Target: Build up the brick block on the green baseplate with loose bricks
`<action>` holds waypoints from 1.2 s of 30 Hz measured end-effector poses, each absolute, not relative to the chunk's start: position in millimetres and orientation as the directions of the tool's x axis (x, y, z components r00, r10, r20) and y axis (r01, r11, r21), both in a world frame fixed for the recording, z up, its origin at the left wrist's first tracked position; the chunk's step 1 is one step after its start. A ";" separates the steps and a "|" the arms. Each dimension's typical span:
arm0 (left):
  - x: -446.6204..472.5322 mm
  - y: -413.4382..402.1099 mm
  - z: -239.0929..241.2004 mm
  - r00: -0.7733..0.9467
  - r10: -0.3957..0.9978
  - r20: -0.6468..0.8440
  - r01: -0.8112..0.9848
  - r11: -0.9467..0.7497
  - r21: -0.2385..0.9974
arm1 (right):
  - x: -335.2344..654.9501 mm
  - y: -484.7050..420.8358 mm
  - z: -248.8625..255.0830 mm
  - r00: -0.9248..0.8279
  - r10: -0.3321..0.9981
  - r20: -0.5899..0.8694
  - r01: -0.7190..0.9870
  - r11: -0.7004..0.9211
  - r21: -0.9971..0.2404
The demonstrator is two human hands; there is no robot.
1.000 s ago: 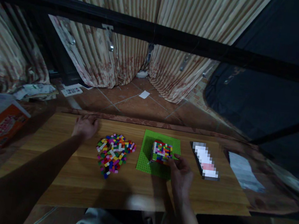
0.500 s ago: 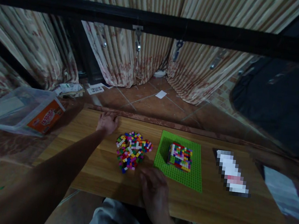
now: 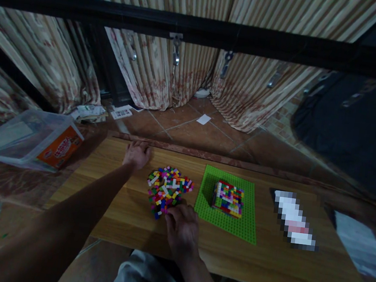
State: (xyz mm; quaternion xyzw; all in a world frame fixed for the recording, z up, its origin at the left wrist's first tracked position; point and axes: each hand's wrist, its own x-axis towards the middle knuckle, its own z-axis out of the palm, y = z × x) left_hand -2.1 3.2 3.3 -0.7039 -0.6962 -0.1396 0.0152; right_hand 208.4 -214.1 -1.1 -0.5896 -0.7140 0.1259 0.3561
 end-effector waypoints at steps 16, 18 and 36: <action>-3.9 4.5 2.9 -0.003 0.974 0.227 0.988 -0.032 0.151 | 260.6 -244.9 10.7 0.214 0.968 0.129 0.490 0.008 -0.872; -4.3 4.8 2.9 0.004 0.973 0.230 0.987 -0.040 0.154 | 273.6 -249.6 9.5 0.289 0.952 0.102 0.464 -0.047 -0.884; -5.1 6.4 6.3 0.031 0.977 0.209 0.983 -0.068 0.169 | 348.5 -236.0 18.2 0.616 0.763 0.195 0.466 -0.154 -0.871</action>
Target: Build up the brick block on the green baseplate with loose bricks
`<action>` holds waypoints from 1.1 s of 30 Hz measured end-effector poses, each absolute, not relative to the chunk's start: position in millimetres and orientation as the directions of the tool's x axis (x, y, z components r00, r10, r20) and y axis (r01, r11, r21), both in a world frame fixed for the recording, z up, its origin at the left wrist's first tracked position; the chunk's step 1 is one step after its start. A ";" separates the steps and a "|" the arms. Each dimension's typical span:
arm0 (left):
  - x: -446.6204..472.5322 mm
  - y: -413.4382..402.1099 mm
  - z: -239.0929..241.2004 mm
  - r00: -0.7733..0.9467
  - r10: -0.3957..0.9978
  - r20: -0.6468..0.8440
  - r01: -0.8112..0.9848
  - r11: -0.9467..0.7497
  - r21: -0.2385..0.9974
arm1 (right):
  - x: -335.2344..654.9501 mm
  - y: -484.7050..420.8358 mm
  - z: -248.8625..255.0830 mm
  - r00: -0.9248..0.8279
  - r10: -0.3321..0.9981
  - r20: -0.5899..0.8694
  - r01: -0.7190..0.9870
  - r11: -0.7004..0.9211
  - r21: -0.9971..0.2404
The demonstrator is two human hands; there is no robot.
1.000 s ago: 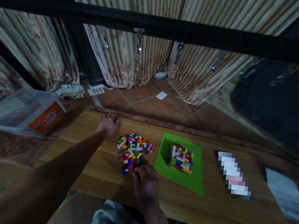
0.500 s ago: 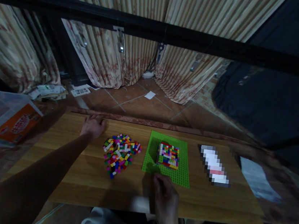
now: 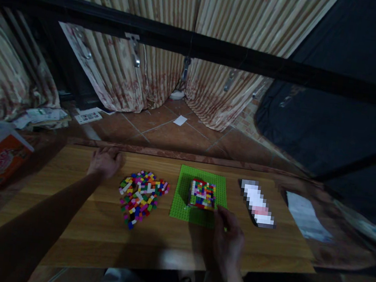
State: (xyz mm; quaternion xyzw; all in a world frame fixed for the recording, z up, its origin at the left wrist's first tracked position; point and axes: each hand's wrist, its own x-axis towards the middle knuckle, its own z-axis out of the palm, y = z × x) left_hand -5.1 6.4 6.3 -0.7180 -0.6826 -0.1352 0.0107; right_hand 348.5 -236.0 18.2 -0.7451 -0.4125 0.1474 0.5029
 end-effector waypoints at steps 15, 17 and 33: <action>-3.1 5.0 8.7 0.010 0.981 0.196 0.986 -0.042 0.158 | 351.2 -213.3 28.5 0.636 0.758 0.144 0.476 -0.238 -0.847; -3.7 5.3 7.7 0.009 0.979 0.205 0.986 -0.043 0.161 | 351.9 -212.6 28.4 0.642 0.755 0.131 0.456 -0.238 -0.857; -4.0 4.8 6.8 0.022 0.975 0.220 0.983 -0.061 0.172 | 351.0 -214.2 27.8 0.650 0.750 0.123 0.419 -0.219 -0.881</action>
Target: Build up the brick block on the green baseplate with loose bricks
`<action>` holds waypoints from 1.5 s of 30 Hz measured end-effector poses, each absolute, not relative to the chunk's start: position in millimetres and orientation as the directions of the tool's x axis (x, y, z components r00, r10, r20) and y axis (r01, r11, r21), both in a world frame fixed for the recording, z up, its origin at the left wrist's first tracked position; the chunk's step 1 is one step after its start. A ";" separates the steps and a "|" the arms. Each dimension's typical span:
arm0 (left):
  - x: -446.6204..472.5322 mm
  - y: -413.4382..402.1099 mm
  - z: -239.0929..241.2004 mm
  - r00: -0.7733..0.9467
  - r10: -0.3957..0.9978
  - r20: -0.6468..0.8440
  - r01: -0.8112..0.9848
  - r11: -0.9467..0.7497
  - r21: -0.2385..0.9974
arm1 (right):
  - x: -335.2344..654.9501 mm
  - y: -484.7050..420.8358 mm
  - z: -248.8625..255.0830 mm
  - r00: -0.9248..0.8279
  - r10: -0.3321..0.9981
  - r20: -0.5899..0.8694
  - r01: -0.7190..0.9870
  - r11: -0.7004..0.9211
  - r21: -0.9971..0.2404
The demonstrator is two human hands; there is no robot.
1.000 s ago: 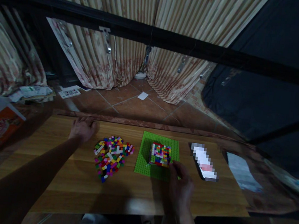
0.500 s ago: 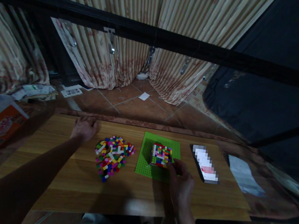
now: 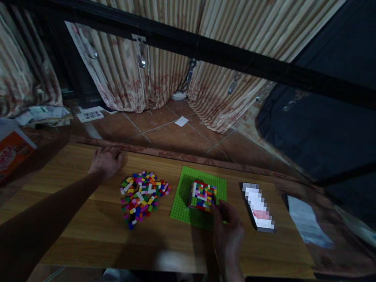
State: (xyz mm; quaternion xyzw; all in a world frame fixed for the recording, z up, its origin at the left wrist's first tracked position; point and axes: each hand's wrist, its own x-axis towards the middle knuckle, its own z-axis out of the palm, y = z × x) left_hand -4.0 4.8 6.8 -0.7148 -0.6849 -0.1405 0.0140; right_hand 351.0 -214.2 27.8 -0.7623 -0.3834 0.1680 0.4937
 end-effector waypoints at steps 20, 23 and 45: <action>-4.4 5.6 5.4 0.006 0.979 0.206 0.981 -0.046 0.186 | 354.0 -211.6 16.4 0.662 0.737 0.137 0.371 -0.164 -0.914; -3.7 5.1 7.2 0.008 0.980 0.198 0.981 -0.046 0.187 | 354.7 -209.6 13.6 0.668 0.733 0.127 0.339 -0.148 -0.929; -2.9 4.2 7.1 0.012 0.975 0.221 0.984 -0.051 0.172 | 347.7 -199.3 26.6 0.686 0.726 0.050 0.209 -0.130 -0.969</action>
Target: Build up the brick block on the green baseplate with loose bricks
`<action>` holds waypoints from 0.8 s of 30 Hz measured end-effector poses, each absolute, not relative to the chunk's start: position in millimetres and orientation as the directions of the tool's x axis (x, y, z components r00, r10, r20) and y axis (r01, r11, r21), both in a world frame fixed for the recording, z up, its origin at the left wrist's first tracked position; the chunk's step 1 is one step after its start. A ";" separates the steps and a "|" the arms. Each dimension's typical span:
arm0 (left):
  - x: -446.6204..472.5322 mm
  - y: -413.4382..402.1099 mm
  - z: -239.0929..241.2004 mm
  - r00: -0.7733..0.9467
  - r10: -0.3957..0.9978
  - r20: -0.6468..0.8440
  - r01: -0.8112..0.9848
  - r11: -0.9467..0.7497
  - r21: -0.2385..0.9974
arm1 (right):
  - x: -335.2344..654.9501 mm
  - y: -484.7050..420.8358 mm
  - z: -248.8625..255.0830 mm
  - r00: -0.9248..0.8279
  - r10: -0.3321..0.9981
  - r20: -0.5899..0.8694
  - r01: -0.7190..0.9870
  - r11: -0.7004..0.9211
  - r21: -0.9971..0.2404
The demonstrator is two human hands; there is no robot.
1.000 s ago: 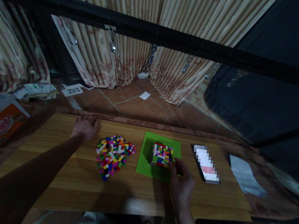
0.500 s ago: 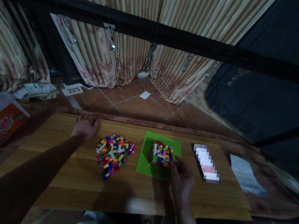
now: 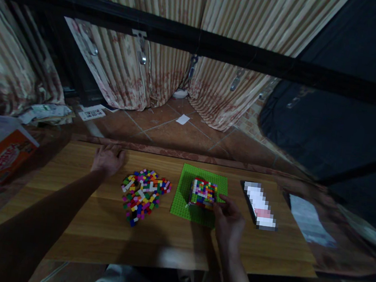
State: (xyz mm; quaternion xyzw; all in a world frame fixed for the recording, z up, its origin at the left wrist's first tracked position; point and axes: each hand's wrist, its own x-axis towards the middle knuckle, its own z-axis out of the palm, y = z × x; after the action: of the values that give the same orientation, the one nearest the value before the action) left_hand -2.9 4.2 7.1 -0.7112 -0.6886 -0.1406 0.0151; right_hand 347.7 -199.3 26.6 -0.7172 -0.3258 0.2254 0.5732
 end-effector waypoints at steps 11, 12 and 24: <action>-4.1 4.9 6.3 0.018 0.976 0.216 0.984 -0.056 0.168 | 348.8 -203.3 12.4 0.723 0.690 0.024 0.144 -0.117 -0.983; -4.3 5.1 5.6 0.020 0.975 0.219 0.984 -0.057 0.167 | 348.4 -203.3 13.7 0.731 0.682 0.037 0.155 -0.113 -0.981; -5.3 6.4 4.8 0.012 0.975 0.224 0.985 -0.050 0.163 | 300.6 -177.4 25.7 0.476 0.838 0.269 0.769 -0.247 -0.590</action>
State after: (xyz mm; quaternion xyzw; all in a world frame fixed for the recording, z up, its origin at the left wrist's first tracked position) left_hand -5.3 6.4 4.8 -0.7111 -0.6891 -0.1383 0.0194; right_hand 300.6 -177.4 25.7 -0.7881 -0.5095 0.0504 0.3416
